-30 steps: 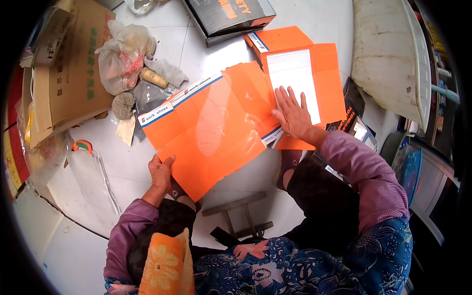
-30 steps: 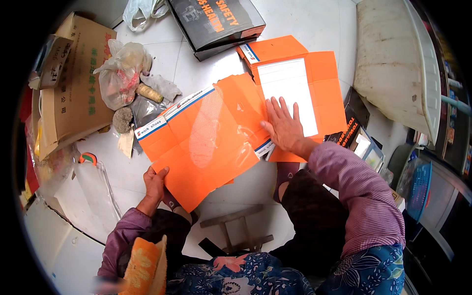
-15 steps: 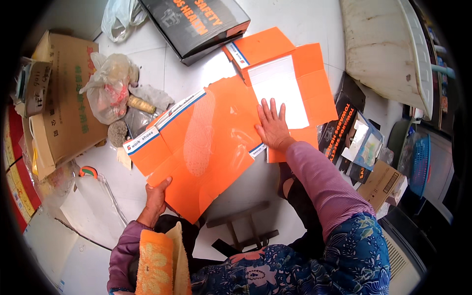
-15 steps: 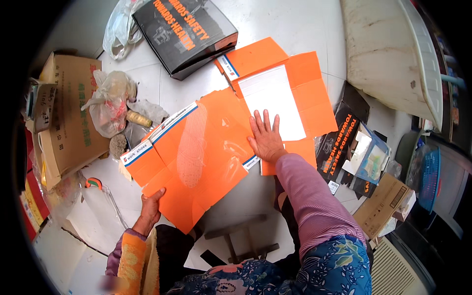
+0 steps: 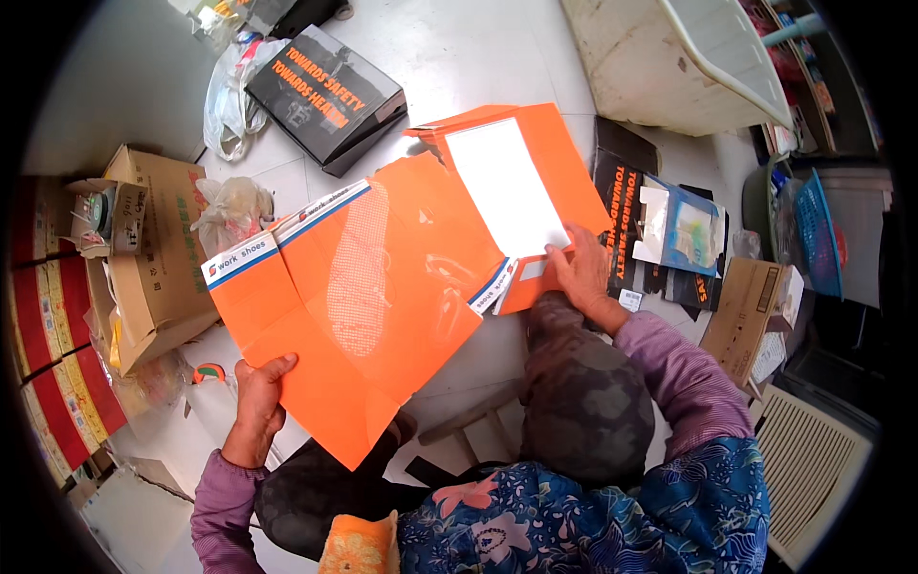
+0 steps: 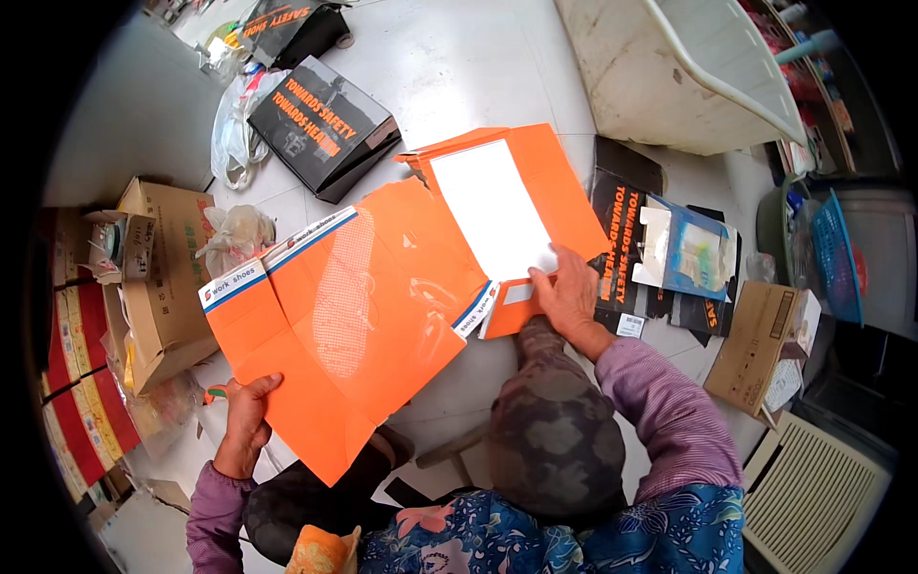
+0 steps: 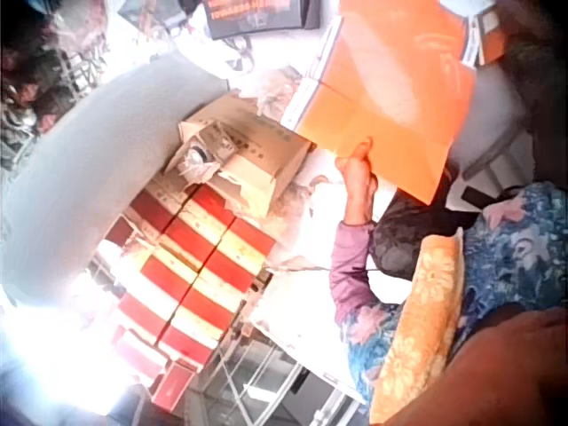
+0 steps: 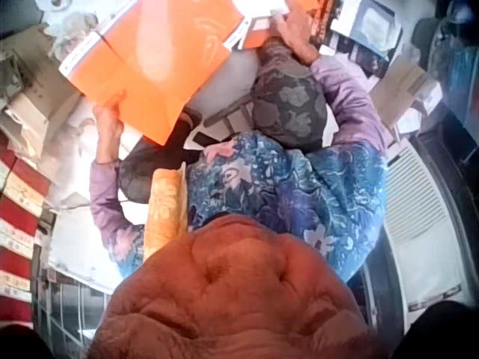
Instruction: The person assembles a black safety shoe box by folding and pressing its flaps, then places a blue package on top. Next, the person assembles an orange shoe box by folding its sides and flaps, then places the blue package inside.
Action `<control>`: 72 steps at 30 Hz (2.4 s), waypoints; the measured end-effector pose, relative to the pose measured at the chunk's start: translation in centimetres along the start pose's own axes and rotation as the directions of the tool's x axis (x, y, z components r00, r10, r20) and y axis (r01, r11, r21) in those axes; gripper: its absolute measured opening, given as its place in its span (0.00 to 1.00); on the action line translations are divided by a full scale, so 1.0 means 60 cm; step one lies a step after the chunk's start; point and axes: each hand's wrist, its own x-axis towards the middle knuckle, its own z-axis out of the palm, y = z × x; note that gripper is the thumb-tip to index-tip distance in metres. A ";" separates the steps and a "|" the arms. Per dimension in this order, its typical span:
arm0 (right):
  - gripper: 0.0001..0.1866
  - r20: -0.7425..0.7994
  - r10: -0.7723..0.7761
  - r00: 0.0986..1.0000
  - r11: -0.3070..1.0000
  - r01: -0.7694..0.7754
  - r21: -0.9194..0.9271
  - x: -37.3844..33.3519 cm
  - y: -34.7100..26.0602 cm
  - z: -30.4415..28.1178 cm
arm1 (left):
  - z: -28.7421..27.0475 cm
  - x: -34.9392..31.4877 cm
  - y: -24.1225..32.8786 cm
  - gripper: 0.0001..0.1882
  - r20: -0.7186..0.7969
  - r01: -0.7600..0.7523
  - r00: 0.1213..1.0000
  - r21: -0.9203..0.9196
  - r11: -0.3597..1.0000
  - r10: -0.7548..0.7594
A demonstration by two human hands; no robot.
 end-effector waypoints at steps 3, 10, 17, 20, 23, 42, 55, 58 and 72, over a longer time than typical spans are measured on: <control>0.33 0.136 0.603 0.786 0.760 -0.618 0.204 -0.021 0.065 0.042 | 0.021 -0.027 0.025 0.17 -0.037 0.005 0.999 0.047 0.999 -0.003; 0.25 0.489 0.657 0.574 0.163 -0.742 0.650 -0.025 0.135 0.099 | 0.047 -0.073 0.041 0.21 -0.029 -0.110 0.993 0.184 0.977 0.117; 0.17 0.418 0.456 0.786 -0.110 -0.416 0.903 0.059 0.021 0.029 | -0.010 -0.120 0.089 0.20 -0.111 -0.337 0.919 0.272 0.901 0.377; 0.16 0.277 0.373 0.885 -0.131 -0.246 0.960 0.078 -0.025 -0.046 | -0.019 -0.139 0.096 0.19 -0.102 -0.431 0.883 0.204 0.879 0.458; 0.09 0.095 0.340 0.936 -0.106 -0.062 0.992 0.075 -0.025 -0.138 | -0.009 -0.161 0.084 0.18 -0.088 -0.569 0.807 0.149 0.808 0.584; 0.12 0.138 0.511 0.848 -0.480 0.148 0.865 -0.085 0.151 -0.349 | 0.166 -0.453 0.271 0.13 0.163 -0.836 0.542 0.200 0.511 0.824; 0.20 0.536 0.491 0.687 -0.617 -0.161 0.771 -0.075 0.185 -0.107 | 0.133 -0.391 0.307 0.13 0.144 -0.662 0.746 0.261 0.702 0.650; 0.13 0.510 0.663 0.548 -0.473 -0.221 0.853 -0.090 0.245 -0.076 | 0.168 -0.390 0.286 0.14 0.013 -0.538 0.837 0.197 0.820 0.547; 0.35 0.345 0.936 0.070 -0.012 -0.973 0.232 -0.215 0.326 -0.003 | 0.113 -0.435 0.180 0.38 0.052 -0.597 0.563 0.715 0.363 0.825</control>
